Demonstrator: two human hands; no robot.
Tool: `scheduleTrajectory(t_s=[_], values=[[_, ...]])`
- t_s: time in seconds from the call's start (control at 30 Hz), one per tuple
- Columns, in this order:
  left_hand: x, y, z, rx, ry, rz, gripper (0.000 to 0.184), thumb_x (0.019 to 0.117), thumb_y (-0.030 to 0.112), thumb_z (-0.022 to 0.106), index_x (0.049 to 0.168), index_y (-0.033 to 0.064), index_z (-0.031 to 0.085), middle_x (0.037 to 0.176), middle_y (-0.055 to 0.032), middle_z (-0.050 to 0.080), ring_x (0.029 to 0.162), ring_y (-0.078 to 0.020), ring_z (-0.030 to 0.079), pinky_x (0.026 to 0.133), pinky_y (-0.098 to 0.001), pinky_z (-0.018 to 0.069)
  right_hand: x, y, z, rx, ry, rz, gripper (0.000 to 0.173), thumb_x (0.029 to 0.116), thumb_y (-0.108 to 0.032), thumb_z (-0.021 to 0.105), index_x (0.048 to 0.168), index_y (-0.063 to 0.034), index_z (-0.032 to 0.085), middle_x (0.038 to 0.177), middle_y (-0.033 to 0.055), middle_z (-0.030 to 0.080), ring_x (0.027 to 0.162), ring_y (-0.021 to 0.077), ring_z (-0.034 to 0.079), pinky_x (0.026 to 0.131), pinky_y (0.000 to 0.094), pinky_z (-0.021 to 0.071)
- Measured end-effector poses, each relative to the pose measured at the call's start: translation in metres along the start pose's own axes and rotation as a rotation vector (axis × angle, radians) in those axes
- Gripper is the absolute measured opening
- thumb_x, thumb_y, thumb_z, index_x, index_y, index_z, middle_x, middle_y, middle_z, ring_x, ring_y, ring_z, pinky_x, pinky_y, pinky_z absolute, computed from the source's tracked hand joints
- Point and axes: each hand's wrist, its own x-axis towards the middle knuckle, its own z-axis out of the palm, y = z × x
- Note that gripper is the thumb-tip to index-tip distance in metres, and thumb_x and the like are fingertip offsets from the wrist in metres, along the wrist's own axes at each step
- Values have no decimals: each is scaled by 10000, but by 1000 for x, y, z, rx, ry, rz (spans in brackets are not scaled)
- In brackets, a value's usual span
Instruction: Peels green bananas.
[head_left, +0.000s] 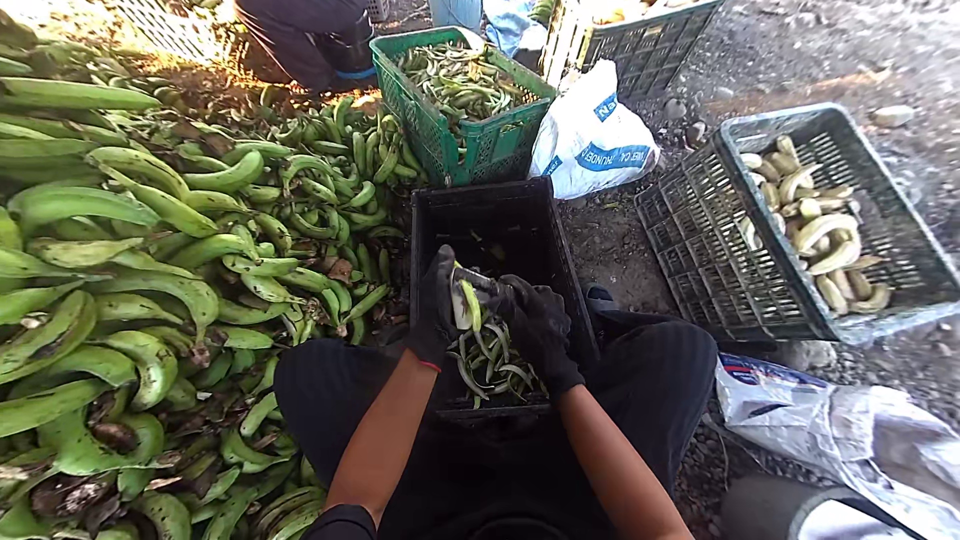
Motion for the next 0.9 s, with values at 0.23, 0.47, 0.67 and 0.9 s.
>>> scheduleTrajectory(t_s=[0.23, 0.47, 0.67, 0.9], values=[[4, 5, -3, 476, -65, 221, 594, 1078, 516, 216, 1474, 163, 483, 1213, -89, 663, 993, -155, 651, 839, -378, 558, 7, 0, -4, -14, -23, 7, 605, 947, -655, 502, 1411, -290, 635, 1263, 236, 643, 1194, 476, 569, 880, 686, 441], [-9, 18, 8, 324, -215, 180, 505, 1099, 392, 236, 1355, 115, 572, 1071, -58, 682, 902, -111, 653, 788, -317, 568, 21, 9, -13, 202, -125, 106, 606, 1014, -631, 383, 1365, -211, 644, 1266, 170, 661, 1185, 391, 600, 936, 667, 456], [-4, 23, -13, -186, -197, -160, 521, 1068, 505, 289, 1156, 122, 631, 774, 22, 603, 577, -40, 567, 518, -167, 495, -12, 30, 11, -11, 297, -490, 627, 916, -695, 510, 1301, -243, 714, 1152, 194, 675, 1134, 425, 606, 950, 652, 424], [-3, 24, 3, 364, 8, 136, 576, 1064, 560, 290, 1294, 144, 616, 924, -45, 672, 740, -111, 634, 664, -323, 560, 4, 1, -15, 40, -36, -102, 588, 935, -639, 534, 1376, -273, 664, 1234, 247, 643, 1136, 485, 588, 829, 676, 467]])
